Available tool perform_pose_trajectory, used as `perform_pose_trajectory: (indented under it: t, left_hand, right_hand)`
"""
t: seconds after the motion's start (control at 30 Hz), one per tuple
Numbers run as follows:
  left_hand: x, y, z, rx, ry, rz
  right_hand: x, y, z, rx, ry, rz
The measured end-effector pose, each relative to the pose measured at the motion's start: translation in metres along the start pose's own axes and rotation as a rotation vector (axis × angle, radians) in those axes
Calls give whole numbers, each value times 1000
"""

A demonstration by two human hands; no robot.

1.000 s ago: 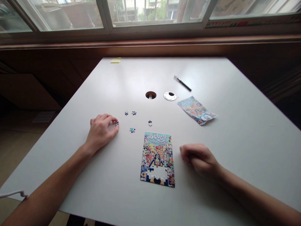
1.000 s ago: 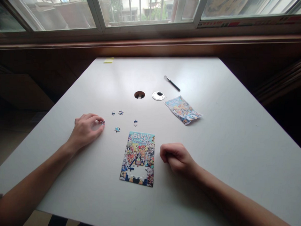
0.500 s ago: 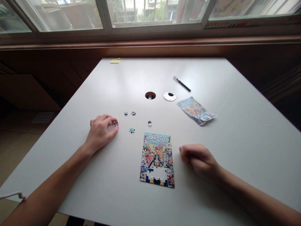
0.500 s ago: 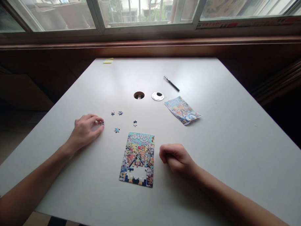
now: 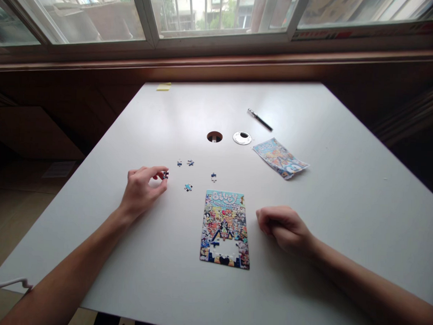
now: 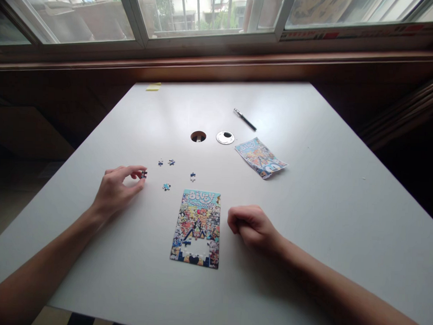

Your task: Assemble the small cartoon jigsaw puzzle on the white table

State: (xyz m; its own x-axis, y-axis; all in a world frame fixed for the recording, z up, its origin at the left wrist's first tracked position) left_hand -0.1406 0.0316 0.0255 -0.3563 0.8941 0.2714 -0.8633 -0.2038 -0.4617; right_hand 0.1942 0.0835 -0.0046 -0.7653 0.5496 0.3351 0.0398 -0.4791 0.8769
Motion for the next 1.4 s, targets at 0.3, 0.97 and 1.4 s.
perform_pose_trajectory:
  t: [0.3, 0.97, 1.4]
  left_hand:
    - [-1, -2, -1, -65, 48, -46]
    - [-5, 5, -14, -550, 384, 219]
    - [-2, 6, -14, -513, 365, 167]
  right_hand:
    - [0, 1, 0, 9, 2, 2]
    - [0, 0, 1, 10, 4, 14]
    - [0, 0, 1, 19, 5, 38]
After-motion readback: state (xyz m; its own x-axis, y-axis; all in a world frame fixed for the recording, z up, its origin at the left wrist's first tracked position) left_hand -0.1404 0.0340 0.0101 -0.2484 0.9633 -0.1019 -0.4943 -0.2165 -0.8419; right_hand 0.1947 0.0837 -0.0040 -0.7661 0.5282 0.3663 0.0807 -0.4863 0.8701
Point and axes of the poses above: each hand's wrist, its own x-axis towards the middle knuckle, its own z-axis out of the back of the hand, y = z × x, the point moved 5 cm from there along x, towards the middle knuckle, and after that the axes turned 12 degrees about z, right-handed, at the moved point
